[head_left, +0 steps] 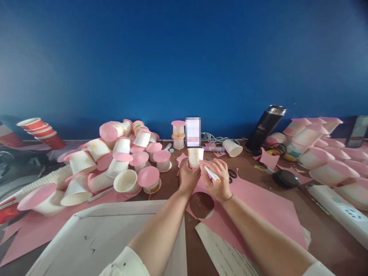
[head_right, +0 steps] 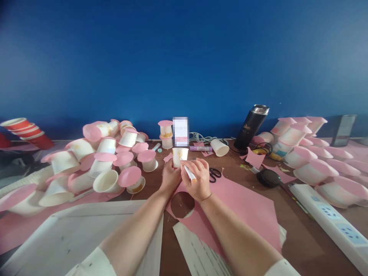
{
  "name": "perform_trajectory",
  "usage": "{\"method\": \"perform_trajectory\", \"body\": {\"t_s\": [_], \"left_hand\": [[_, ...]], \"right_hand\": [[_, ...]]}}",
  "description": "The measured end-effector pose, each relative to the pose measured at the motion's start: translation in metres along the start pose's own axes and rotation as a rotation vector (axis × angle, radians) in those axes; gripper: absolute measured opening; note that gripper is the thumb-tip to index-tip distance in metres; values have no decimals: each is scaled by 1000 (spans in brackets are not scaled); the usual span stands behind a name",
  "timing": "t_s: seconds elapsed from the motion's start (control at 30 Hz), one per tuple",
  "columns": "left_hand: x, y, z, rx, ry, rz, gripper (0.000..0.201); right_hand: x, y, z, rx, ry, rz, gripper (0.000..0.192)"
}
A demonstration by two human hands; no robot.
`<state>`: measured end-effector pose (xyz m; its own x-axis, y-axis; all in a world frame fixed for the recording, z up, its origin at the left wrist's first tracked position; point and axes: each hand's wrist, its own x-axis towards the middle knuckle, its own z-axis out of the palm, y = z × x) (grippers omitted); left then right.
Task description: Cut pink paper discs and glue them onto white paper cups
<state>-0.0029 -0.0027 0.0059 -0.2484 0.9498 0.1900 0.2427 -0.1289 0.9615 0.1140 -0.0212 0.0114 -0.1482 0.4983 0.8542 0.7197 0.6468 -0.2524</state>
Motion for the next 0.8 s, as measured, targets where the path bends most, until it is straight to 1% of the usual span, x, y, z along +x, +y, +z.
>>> {"method": "perform_trajectory", "body": {"t_s": [0.13,0.4,0.53,0.8], "left_hand": [[0,0,0,12,-7,-6,23],[-1,0,0,-57,-11,-1,23],[-1,0,0,-53,-14,-4,25],[-1,-1,0,-84,-11,5,23]], "right_hand": [[0,0,0,3,10,-4,18],[-1,1,1,-7,5,12,17],[1,0,0,-9,19,8,16],[2,-1,-1,-13,17,19,16]]}}
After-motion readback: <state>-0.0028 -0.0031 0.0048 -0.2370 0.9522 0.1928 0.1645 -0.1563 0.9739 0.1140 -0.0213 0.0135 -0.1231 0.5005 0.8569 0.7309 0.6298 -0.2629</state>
